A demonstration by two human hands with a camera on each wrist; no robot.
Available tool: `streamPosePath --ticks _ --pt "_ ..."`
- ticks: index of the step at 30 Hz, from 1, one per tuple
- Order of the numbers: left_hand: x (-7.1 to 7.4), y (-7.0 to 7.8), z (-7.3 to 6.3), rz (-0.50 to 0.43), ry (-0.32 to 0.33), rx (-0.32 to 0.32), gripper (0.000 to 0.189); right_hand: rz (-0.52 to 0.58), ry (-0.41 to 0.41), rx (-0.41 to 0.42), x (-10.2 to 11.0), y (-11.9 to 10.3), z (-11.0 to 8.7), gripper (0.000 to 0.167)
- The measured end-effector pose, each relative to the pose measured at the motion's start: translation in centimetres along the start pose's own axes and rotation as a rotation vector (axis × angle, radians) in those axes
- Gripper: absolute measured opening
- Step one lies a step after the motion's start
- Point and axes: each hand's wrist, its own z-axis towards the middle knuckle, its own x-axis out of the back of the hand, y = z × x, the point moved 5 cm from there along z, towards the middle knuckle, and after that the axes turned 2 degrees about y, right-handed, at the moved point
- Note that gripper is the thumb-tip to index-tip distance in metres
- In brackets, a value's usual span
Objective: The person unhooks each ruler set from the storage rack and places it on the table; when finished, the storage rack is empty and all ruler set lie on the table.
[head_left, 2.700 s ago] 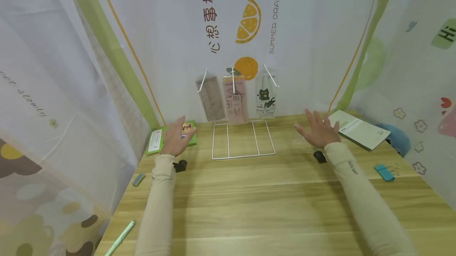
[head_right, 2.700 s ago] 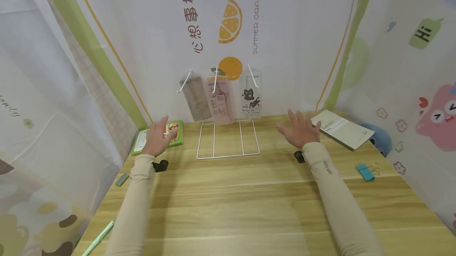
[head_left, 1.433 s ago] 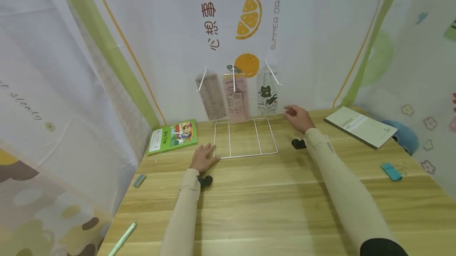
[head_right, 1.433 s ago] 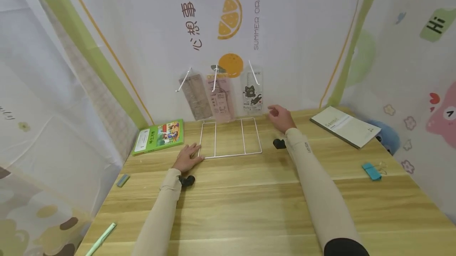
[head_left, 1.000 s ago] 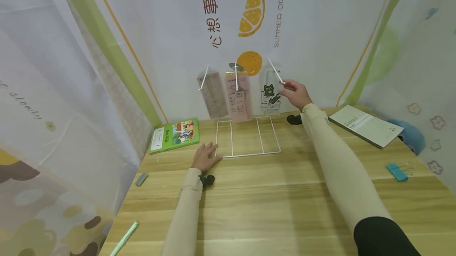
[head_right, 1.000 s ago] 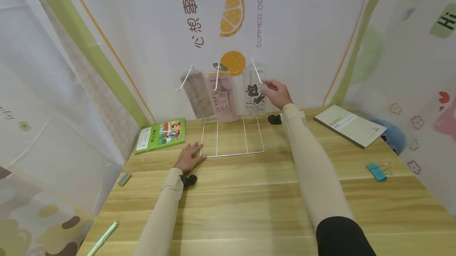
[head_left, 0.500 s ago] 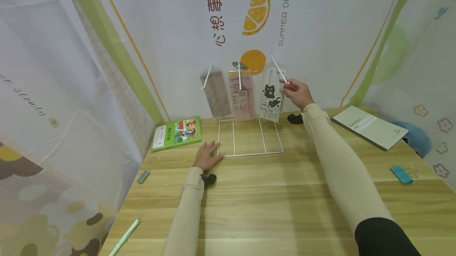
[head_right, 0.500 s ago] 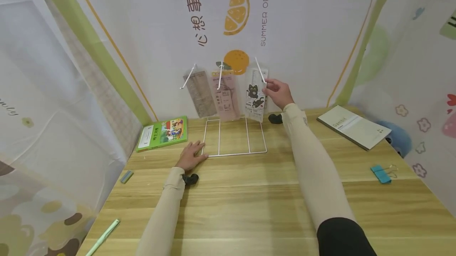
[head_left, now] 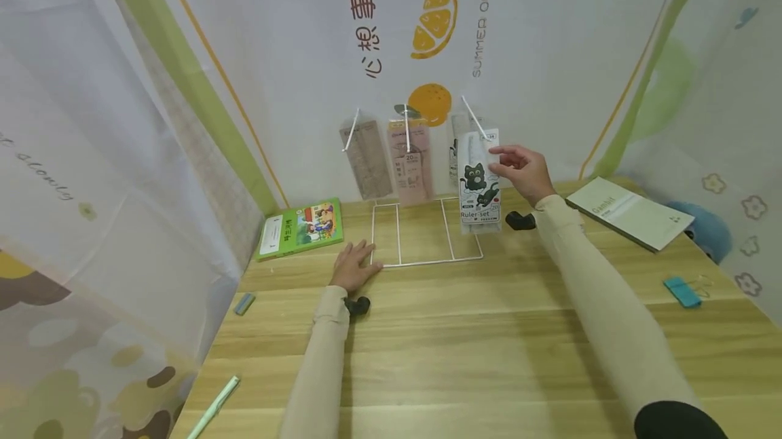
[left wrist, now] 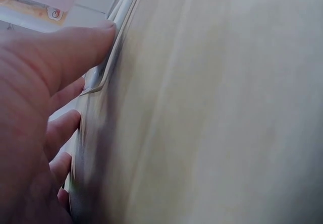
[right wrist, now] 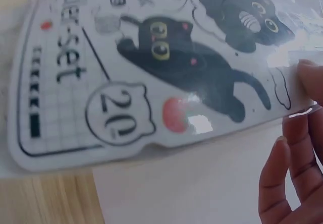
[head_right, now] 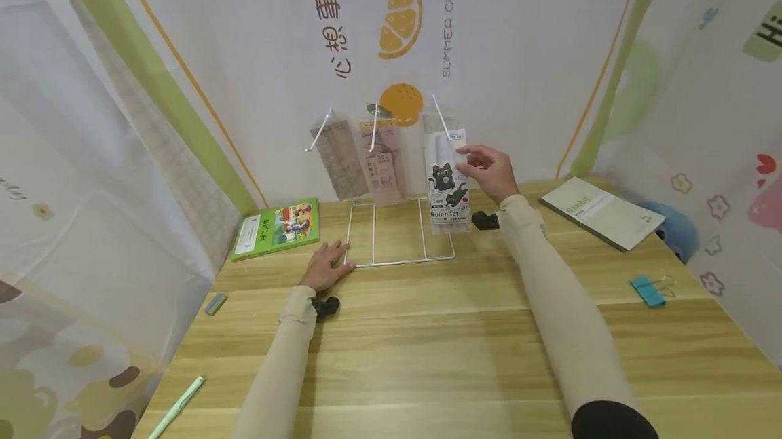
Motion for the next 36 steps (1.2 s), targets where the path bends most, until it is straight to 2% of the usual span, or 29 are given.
streamPosePath --ticks 8,11,16,23,26,28,31,36 --pt "0.1 0.1 -0.3 0.007 0.004 -0.007 0.062 0.096 -0.094 0.117 1.1 -0.6 -2.9 0.033" --pt "0.2 0.1 -0.2 0.015 0.000 -0.013 0.062 0.109 -0.096 0.124 1.3 -1.1 -3.9 0.034" --pt "0.1 0.0 -0.2 0.010 -0.009 -0.010 0.063 0.191 -0.114 0.119 1.5 -2.0 -5.9 0.038" --pt "0.0 0.2 -0.3 -0.004 -0.003 -0.010 0.063 0.297 -0.109 0.192 2.0 -4.5 -7.5 0.042" --pt "0.1 0.3 -0.3 -0.008 0.001 -0.008 0.062 0.317 -0.124 0.193 2.2 -5.6 -8.1 0.042" --pt "0.0 0.4 -0.3 -0.005 0.003 -0.007 0.061 0.301 -0.126 0.173 2.4 -5.8 -8.7 0.041" --pt "-0.1 0.5 -0.1 -0.009 0.000 -0.011 0.061 0.223 -0.116 0.095 2.9 -5.1 -9.7 0.039" --pt "0.1 0.6 -0.1 -0.004 -0.014 -0.007 0.062 0.027 -0.177 -0.134 3.6 -1.2 -12.4 0.040"
